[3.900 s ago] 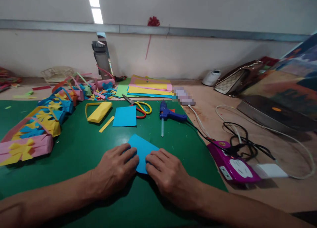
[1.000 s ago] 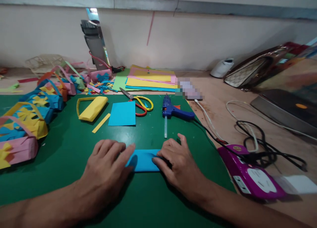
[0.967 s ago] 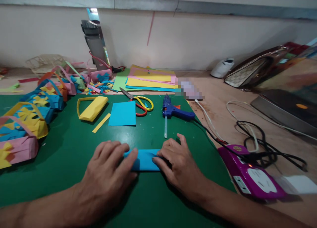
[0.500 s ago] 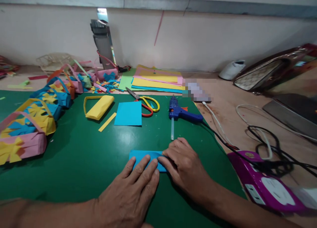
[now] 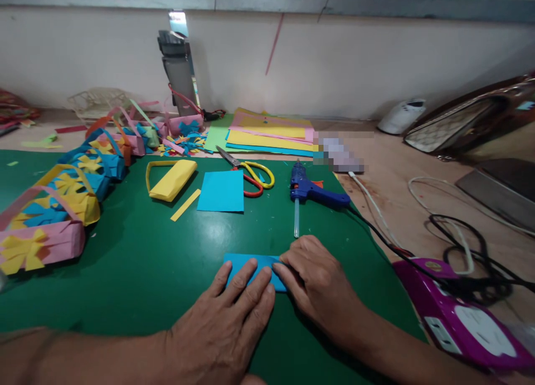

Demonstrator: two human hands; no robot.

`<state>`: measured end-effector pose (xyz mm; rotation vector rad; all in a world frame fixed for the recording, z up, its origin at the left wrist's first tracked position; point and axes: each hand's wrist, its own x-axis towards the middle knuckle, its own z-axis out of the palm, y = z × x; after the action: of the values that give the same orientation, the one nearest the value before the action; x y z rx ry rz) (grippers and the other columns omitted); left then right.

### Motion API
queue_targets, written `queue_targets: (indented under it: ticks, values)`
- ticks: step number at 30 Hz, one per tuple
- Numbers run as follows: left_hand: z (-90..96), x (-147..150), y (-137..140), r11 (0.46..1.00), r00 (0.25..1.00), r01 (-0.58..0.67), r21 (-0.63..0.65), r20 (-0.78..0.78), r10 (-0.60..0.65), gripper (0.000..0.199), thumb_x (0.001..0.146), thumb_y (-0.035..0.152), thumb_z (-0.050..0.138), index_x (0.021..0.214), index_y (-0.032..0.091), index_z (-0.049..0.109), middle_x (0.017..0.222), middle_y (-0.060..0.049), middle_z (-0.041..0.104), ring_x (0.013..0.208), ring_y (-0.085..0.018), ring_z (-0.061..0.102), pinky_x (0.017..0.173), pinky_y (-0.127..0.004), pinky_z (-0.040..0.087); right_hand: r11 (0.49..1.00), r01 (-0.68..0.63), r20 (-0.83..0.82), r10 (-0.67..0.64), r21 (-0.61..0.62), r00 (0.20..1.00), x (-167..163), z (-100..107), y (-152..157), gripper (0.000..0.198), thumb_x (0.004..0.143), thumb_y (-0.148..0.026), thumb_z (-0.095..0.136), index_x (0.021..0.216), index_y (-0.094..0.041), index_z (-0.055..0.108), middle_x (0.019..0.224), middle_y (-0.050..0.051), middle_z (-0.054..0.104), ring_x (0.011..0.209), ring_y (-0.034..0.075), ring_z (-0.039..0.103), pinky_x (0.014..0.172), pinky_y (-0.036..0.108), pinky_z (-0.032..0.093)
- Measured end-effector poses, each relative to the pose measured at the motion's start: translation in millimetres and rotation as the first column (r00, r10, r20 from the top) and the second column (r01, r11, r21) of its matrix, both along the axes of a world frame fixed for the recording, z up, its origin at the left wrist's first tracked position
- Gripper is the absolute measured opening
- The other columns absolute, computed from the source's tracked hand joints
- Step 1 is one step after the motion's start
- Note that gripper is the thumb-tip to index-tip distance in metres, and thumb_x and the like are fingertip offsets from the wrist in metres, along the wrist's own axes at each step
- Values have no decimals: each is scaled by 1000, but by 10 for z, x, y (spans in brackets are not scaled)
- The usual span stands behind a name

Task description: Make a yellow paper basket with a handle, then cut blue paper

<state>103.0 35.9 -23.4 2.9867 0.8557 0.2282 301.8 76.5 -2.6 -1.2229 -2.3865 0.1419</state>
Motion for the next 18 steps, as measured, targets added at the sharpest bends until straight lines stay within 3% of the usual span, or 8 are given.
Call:
queue_targets:
  ticks: [18]
  values:
    - [30,8,20,999,1000,18,-39,-3,-18,83,78,66,27,137,7,24,142,-17,30,132,-36,16,99,-53,27,1000,19,22,-19,-14,1000,15,9,3,24,85,-18,46,62,-17,53,61,3,54,64,16,44,66,31,34]
